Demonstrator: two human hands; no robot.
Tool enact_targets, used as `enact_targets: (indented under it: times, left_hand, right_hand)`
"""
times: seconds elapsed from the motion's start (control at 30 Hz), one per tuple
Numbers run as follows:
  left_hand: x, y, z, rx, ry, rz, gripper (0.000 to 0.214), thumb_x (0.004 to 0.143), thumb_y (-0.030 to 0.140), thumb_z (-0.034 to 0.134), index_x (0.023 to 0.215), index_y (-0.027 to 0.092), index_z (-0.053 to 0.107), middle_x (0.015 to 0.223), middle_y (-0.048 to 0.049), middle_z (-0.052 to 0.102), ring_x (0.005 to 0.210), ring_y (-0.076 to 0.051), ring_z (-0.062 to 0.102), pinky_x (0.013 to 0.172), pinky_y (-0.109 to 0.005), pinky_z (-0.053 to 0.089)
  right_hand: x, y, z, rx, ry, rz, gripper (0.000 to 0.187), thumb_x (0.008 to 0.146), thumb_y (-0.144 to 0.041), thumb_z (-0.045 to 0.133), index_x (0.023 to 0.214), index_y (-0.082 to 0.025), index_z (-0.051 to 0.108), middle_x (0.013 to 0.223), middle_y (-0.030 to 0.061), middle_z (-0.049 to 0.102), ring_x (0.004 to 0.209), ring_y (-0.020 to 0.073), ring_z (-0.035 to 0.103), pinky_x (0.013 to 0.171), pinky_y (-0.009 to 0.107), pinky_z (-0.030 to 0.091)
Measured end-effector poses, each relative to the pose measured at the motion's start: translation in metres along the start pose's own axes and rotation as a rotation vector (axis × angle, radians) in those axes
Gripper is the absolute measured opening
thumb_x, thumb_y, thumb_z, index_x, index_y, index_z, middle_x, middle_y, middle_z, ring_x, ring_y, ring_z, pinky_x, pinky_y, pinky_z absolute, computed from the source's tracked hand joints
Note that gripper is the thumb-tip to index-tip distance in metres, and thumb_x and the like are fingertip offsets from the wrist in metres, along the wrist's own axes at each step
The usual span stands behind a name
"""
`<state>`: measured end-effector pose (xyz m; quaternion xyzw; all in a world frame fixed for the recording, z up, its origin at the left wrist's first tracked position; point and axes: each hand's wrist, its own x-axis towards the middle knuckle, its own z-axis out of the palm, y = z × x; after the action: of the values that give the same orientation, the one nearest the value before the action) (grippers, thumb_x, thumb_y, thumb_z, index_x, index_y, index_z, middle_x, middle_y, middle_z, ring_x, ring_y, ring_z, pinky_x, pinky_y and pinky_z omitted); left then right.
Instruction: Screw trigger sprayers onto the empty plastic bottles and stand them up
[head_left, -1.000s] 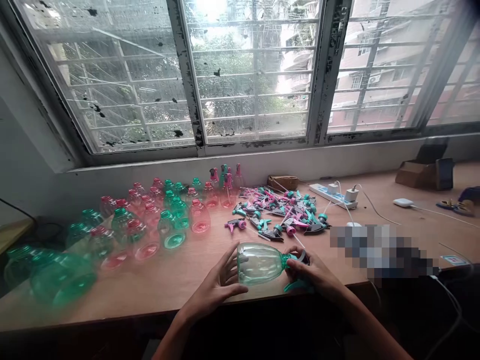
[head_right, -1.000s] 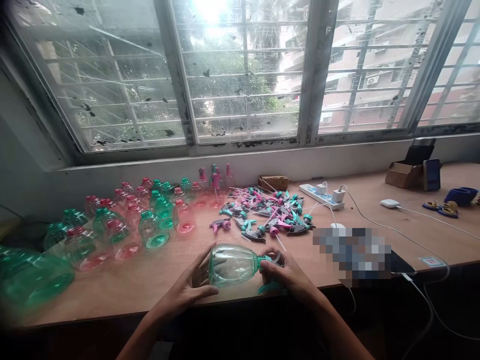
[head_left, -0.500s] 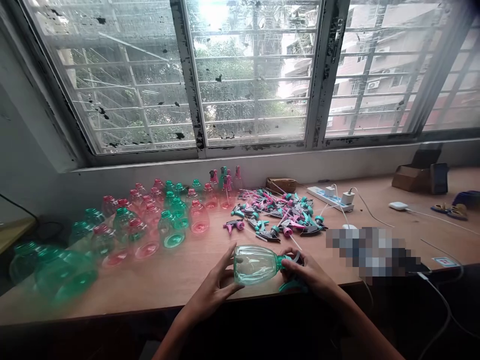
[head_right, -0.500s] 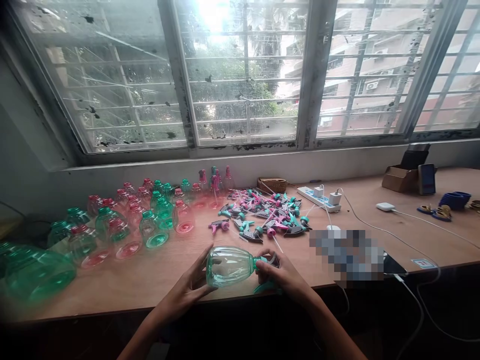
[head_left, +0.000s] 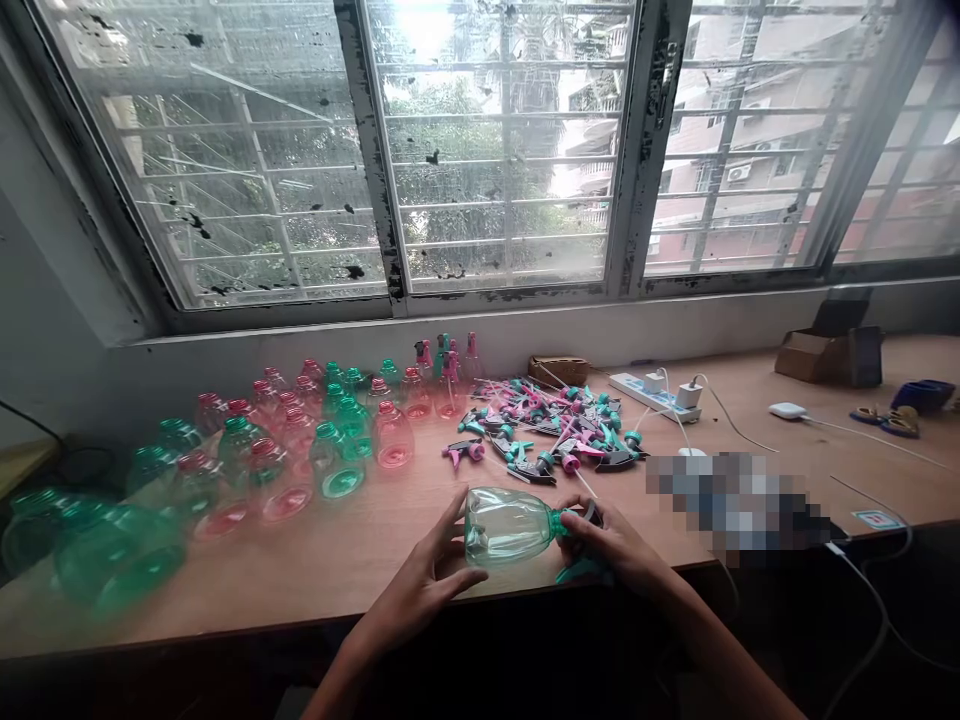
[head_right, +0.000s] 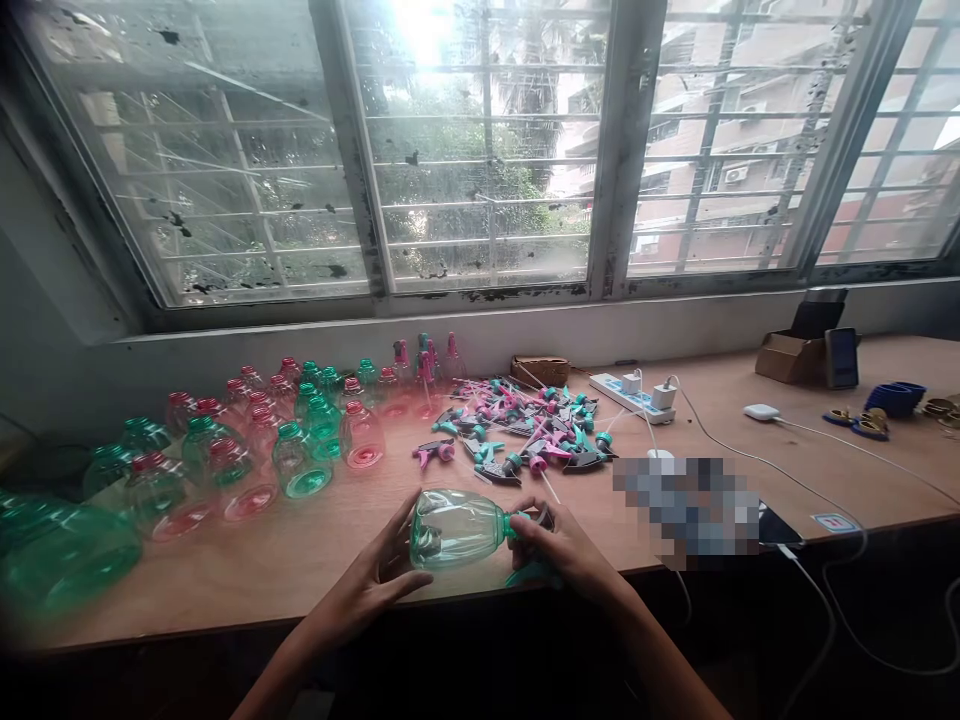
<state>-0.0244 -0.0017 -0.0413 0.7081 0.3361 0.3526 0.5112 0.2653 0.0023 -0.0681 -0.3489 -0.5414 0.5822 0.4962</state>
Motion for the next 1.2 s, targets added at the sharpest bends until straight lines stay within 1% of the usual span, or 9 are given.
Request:
enact_targets:
  times: [0.1, 0.23, 0.37, 0.5, 0.7, 0.9, 1.0, 1.1, 1.2]
  left_hand:
    - [0.0006, 0.0000, 0.0000, -0.031, -0.015, -0.004, 0.095, 0.085, 0.024, 0.074, 0.156, 0.038, 0.012, 0.160, -0.0049, 0.031, 0.139, -0.029, 0.043, 0.116, -0.047, 0.036]
    - [0.0010, 0.0008, -0.0007, -0.016, -0.036, -0.005, 0.085, 0.088, 0.027, 0.070, 0.156, 0.032, 0.018, 0.155, -0.0076, 0.040, 0.135, -0.029, 0.047, 0.114, -0.047, 0.039]
    - [0.0003, -0.0021, -0.0006, 0.085, 0.007, 0.012, 0.091, 0.086, 0.026, 0.072, 0.155, 0.037, 0.015, 0.160, -0.0059, 0.032, 0.134, -0.031, 0.048, 0.112, -0.048, 0.040]
    - [0.0007, -0.0030, 0.0001, 0.046, -0.004, 0.020, 0.097, 0.086, 0.023, 0.072, 0.155, 0.040, 0.007, 0.161, -0.0055, 0.031, 0.140, -0.031, 0.042, 0.115, -0.049, 0.036]
    - [0.0002, 0.0013, -0.0002, 0.075, -0.012, -0.018, 0.094, 0.083, 0.025, 0.075, 0.155, 0.037, 0.016, 0.159, -0.0061, 0.034, 0.135, -0.032, 0.047, 0.114, -0.048, 0.039]
    - [-0.0004, -0.0033, 0.0013, 0.061, 0.020, 0.033, 0.096, 0.084, 0.020, 0.073, 0.154, 0.042, 0.011, 0.162, -0.0017, 0.026, 0.143, -0.030, 0.037, 0.117, -0.046, 0.035]
    - [0.0001, -0.0029, 0.0018, -0.050, -0.007, -0.014, 0.101, 0.081, 0.021, 0.077, 0.155, 0.040, 0.010, 0.158, -0.0052, 0.034, 0.137, -0.030, 0.045, 0.113, -0.046, 0.041]
    - [0.0000, -0.0022, 0.0014, -0.066, -0.030, -0.046, 0.087, 0.086, 0.027, 0.073, 0.155, 0.035, 0.019, 0.153, -0.0077, 0.042, 0.133, -0.030, 0.050, 0.110, -0.045, 0.044]
    - [-0.0004, -0.0046, 0.0006, 0.007, -0.005, -0.027, 0.087, 0.086, 0.027, 0.073, 0.154, 0.037, 0.021, 0.156, -0.0065, 0.037, 0.132, -0.030, 0.051, 0.110, -0.046, 0.044]
  right_hand:
    - [-0.0006, 0.0010, 0.0000, 0.001, -0.027, -0.007, 0.034, 0.083, -0.045, 0.076, 0.096, -0.018, 0.061, 0.068, -0.0005, 0.071, 0.059, 0.0161, 0.067, 0.059, 0.028, 0.053]
    - [-0.0017, 0.0004, 0.0008, -0.007, -0.016, -0.011, 0.035, 0.081, -0.044, 0.078, 0.097, -0.018, 0.061, 0.066, -0.0014, 0.071, 0.059, 0.0156, 0.067, 0.058, 0.027, 0.052]
    - [-0.0013, -0.0010, 0.0012, -0.011, 0.011, -0.006, 0.034, 0.082, -0.045, 0.076, 0.097, -0.018, 0.061, 0.065, -0.0009, 0.072, 0.059, 0.0158, 0.067, 0.058, 0.027, 0.052]
    - [-0.0007, -0.0008, 0.0017, -0.023, 0.011, -0.004, 0.034, 0.081, -0.045, 0.077, 0.096, -0.018, 0.061, 0.065, -0.0005, 0.072, 0.058, 0.0156, 0.067, 0.058, 0.027, 0.052]
    - [-0.0010, -0.0019, 0.0028, -0.044, 0.015, -0.002, 0.036, 0.081, -0.046, 0.077, 0.096, -0.018, 0.061, 0.066, -0.0003, 0.072, 0.058, 0.0162, 0.066, 0.059, 0.028, 0.052]
    - [-0.0018, -0.0029, 0.0028, -0.044, 0.022, 0.005, 0.037, 0.080, -0.047, 0.077, 0.096, -0.018, 0.060, 0.067, 0.0000, 0.072, 0.059, 0.0164, 0.067, 0.059, 0.028, 0.052]
    - [-0.0026, -0.0017, 0.0017, -0.043, 0.000, 0.003, 0.036, 0.081, -0.045, 0.077, 0.097, -0.018, 0.059, 0.065, -0.0008, 0.072, 0.058, 0.0159, 0.067, 0.059, 0.027, 0.052]
    - [-0.0026, -0.0011, 0.0007, -0.035, -0.023, 0.003, 0.036, 0.080, -0.044, 0.079, 0.095, -0.018, 0.059, 0.063, -0.0018, 0.071, 0.056, 0.0150, 0.065, 0.057, 0.026, 0.051]
    - [-0.0021, -0.0015, 0.0009, -0.025, -0.015, 0.008, 0.035, 0.079, -0.046, 0.078, 0.093, -0.019, 0.060, 0.063, -0.0021, 0.071, 0.056, 0.0151, 0.065, 0.055, 0.026, 0.051]
